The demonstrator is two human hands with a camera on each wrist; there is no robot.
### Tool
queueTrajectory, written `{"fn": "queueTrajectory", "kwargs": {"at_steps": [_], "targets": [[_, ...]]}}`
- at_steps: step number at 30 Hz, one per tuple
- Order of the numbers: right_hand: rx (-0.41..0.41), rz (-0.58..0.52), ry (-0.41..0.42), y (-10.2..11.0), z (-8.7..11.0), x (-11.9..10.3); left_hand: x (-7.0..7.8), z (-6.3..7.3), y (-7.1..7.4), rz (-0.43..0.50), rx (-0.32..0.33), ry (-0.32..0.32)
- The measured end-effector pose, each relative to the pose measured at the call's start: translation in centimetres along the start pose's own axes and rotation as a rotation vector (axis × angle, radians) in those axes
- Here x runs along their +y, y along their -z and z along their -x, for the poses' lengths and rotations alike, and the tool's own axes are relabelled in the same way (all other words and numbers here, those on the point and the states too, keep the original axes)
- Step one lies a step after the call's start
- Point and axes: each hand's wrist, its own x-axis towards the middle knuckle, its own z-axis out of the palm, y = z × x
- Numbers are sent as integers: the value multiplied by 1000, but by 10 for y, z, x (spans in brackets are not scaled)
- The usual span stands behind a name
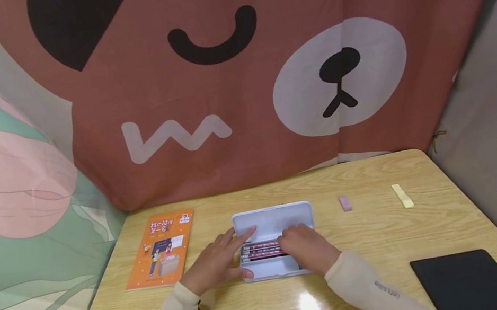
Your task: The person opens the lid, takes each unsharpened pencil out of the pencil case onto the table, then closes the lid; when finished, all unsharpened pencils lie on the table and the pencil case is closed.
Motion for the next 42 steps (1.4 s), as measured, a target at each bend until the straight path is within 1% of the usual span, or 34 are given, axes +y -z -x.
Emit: {"fn": "queueTrajectory", "kwargs": {"at_steps": [2,7,9,11,13,16,19,20,23,26,29,32,34,37,42], "targets": [[-18,47,25,0,0,0,0,0,-1,8,-4,7],[-69,99,31,-1,3,1,0,-1,-2,27,-13,19],[-71,102,32,-2,4,2,1,-1,-3,25,-15,20],[-51,98,44,-3,5,3,1,-1,-3,22,-15,16],[-33,57,37,-3,6,6,1,-1,-4,22,-15,11],[-9,-41,9,1,8,11,2,-1,-3,25,-12,4],[17,-151,-14,9,13,19,3,-1,-2,22,-11,7],[30,-163,-11,13,16,23,3,-1,-2,19,-9,6],[71,-186,-13,27,30,37,3,-1,0,18,-10,8],[107,-164,-43,37,52,58,4,0,1,33,-12,4],[104,-143,-99,45,79,80,4,1,2,51,-14,7],[63,-124,-173,51,106,96,3,2,2,61,-15,15],[36,-120,-203,51,122,104,2,2,1,63,-19,23],[27,-115,-208,47,138,112,0,3,1,70,-21,27],[36,-126,-197,38,150,117,1,5,3,85,-21,21]]}}
